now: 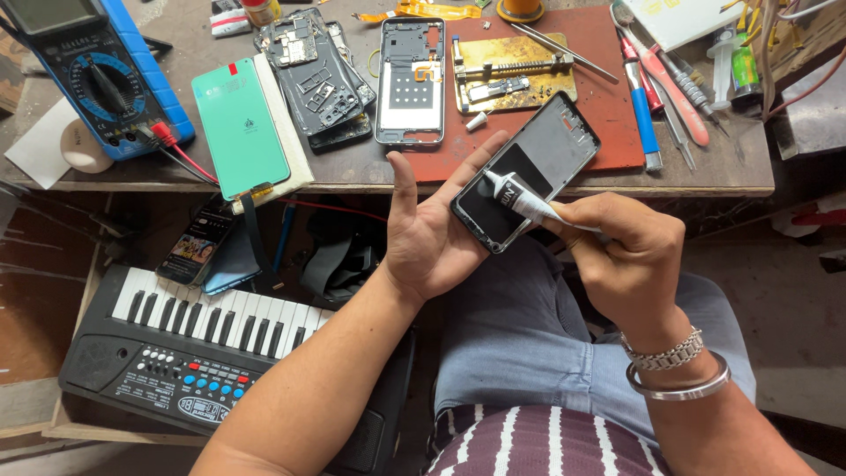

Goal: The person picks up a phone frame and a tube of adhesive, then squeezes and spreads the adhesive around the inner edge of the frame. They set the frame down, pick up a replacement screen, and peel the protective film from the screen.

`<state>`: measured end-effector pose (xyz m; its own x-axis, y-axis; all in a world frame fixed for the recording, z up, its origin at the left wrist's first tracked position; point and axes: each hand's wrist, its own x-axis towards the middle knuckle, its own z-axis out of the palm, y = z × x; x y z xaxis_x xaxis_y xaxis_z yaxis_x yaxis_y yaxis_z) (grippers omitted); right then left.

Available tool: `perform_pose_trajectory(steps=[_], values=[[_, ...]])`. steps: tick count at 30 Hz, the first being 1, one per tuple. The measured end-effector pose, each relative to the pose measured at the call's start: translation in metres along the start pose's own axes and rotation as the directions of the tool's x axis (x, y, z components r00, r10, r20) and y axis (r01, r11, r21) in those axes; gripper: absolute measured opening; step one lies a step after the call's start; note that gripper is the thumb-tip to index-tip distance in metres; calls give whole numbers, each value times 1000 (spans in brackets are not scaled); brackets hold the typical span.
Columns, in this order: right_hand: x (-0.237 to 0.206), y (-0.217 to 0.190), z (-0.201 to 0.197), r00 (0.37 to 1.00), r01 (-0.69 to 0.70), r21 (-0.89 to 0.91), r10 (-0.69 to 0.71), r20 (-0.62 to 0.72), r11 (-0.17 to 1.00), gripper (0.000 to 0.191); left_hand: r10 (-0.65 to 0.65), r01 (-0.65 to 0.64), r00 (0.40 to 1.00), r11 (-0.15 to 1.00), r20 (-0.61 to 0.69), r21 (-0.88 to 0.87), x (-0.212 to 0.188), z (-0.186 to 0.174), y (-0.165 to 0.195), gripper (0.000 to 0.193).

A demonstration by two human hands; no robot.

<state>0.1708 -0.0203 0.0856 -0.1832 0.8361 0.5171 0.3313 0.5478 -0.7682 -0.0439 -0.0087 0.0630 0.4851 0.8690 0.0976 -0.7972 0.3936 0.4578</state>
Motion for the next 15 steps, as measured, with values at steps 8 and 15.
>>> perform_pose_trajectory(steps=[8,15], values=[[2,-1,-1,1000,11,-5,-11,5,1000,18,19,-19,1000,1000,7,6,0,0,-2,117],[3,1,-2,1000,17,-7,-17,-4,1000,19,17,-17,1000,1000,-7,-9,0,2,-2,117]])
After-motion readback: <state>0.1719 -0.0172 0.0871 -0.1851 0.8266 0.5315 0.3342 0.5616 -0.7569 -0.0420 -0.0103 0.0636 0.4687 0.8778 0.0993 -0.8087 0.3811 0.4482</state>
